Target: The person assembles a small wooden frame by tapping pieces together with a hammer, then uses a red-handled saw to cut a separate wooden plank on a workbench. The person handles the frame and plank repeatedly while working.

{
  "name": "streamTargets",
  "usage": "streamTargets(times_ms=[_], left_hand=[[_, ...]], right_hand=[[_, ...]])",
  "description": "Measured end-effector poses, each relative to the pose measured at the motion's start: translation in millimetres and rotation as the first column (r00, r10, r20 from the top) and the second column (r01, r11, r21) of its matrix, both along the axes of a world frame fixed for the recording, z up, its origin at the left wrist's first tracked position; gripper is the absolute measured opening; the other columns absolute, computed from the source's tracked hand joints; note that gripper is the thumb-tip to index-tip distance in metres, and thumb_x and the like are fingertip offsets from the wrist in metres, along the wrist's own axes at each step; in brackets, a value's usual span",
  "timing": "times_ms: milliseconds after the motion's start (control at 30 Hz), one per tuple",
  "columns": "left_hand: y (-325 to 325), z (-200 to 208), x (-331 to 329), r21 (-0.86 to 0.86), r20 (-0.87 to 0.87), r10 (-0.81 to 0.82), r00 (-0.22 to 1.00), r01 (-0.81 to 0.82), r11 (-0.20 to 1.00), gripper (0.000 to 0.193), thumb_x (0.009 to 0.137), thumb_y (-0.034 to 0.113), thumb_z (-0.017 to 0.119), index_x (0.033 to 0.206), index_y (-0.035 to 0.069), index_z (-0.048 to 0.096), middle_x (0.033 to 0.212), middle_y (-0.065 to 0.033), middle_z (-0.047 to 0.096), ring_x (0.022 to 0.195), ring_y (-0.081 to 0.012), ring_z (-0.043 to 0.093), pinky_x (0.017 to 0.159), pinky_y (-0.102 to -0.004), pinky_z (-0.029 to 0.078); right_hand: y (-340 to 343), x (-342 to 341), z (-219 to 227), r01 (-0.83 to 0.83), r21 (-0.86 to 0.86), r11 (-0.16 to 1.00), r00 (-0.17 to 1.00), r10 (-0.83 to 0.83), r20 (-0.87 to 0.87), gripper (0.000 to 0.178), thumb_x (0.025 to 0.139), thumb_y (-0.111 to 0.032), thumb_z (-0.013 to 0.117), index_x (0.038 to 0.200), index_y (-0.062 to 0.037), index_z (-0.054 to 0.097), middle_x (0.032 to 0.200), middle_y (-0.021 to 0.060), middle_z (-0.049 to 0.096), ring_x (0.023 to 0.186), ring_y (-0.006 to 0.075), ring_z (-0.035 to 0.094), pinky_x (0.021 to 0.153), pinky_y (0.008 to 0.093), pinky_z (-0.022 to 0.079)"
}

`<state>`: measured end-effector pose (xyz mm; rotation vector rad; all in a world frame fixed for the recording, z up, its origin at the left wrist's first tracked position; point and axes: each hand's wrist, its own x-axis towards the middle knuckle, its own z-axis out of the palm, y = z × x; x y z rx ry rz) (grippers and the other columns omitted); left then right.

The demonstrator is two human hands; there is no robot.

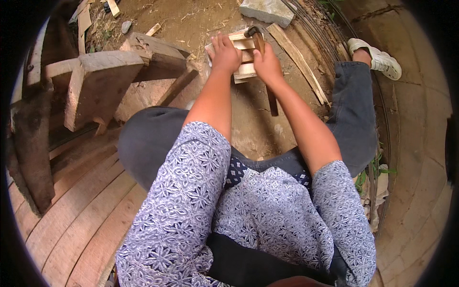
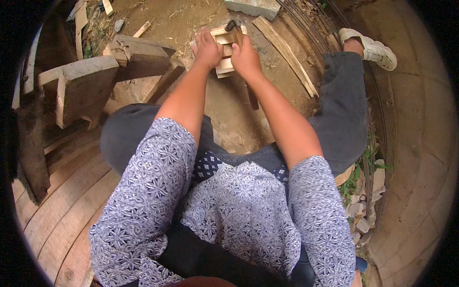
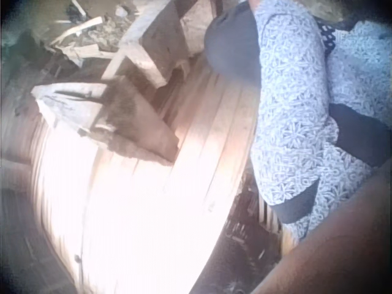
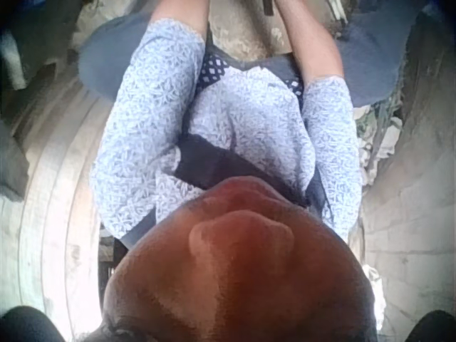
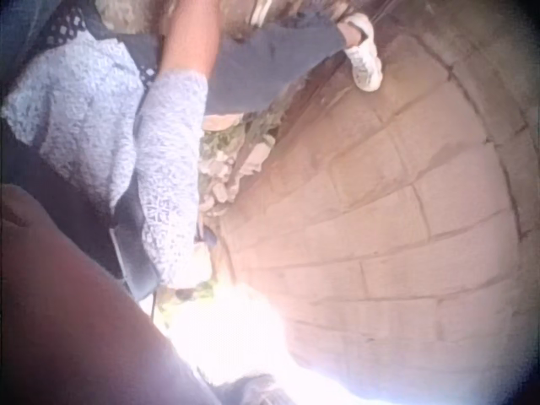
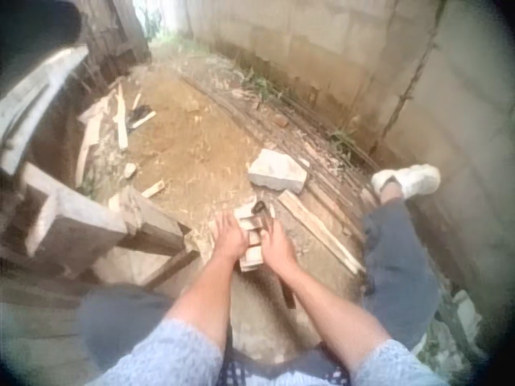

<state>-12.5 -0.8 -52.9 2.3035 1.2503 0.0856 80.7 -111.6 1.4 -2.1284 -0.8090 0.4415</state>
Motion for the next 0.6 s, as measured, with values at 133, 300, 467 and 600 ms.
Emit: streamTargets(times_ms=[133, 300, 467, 600], left_hand=[[5.2, -12.5, -11.9, 0.021, 0.003, 0.030, 1.000, -0.030, 0.999, 0.071, 0.092, 0.028, 0.049, 0.150, -0.002, 0.022, 0.164, -0.0203, 0.015, 0.152, -0.0424, 0.007, 0.120, -0.0636, 0.006], [5.5, -2.0, 2.1, 0.024, 0.034, 0.021, 0.999, -0.021, 0.999, 0.070, 0.092, 0.027, 0.048, 0.150, -0.002, 0.023, 0.164, -0.0199, 0.015, 0.152, -0.0425, 0.008, 0.120, -0.0635, 0.006], [4.6, -8.8, -5.1, 0.010, 0.030, 0.034, 0.999, -0.034, 0.999, 0.068, 0.093, 0.027, 0.047, 0.149, -0.003, 0.024, 0.164, -0.0199, 0.015, 0.152, -0.0425, 0.007, 0.119, -0.0646, 0.007], [4.3, -2.8, -4.2, 0.009, 0.014, 0.031, 0.999, -0.032, 0.999, 0.067, 0.093, 0.028, 0.048, 0.149, -0.003, 0.025, 0.164, -0.0200, 0.014, 0.152, -0.0429, 0.007, 0.118, -0.0657, 0.008]], right_hand=[[3.6, 23.2, 71.5, 0.107, 0.243, 0.964, 0.984, -0.068, -0.163, 0.038, 0.100, -0.030, 0.051, 0.123, -0.0002, 0.046, 0.105, 0.0241, 0.066, 0.099, 0.0383, 0.065, 0.088, 0.0484, 0.049], [11.6, 22.4, 66.7, 0.282, 0.344, 0.896, 0.942, -0.191, -0.274, 0.038, 0.099, -0.032, 0.052, 0.121, -0.0001, 0.050, 0.111, 0.0248, 0.065, 0.106, 0.0376, 0.064, 0.092, 0.0479, 0.049], [-1.4, 24.4, 18.5, 0.000, 0.117, 0.993, 0.990, 0.017, -0.141, 0.037, 0.099, -0.032, 0.052, 0.117, -0.0008, 0.048, 0.090, 0.0145, 0.062, 0.083, 0.0280, 0.062, 0.082, 0.0467, 0.049], [7.6, 36.3, 97.9, 0.184, 0.517, 0.836, 0.981, -0.124, -0.149, 0.026, 0.101, -0.030, 0.052, 0.102, -0.0047, 0.047, 0.081, 0.0080, 0.056, 0.062, 0.0147, 0.052, 0.056, 0.0323, 0.043]])
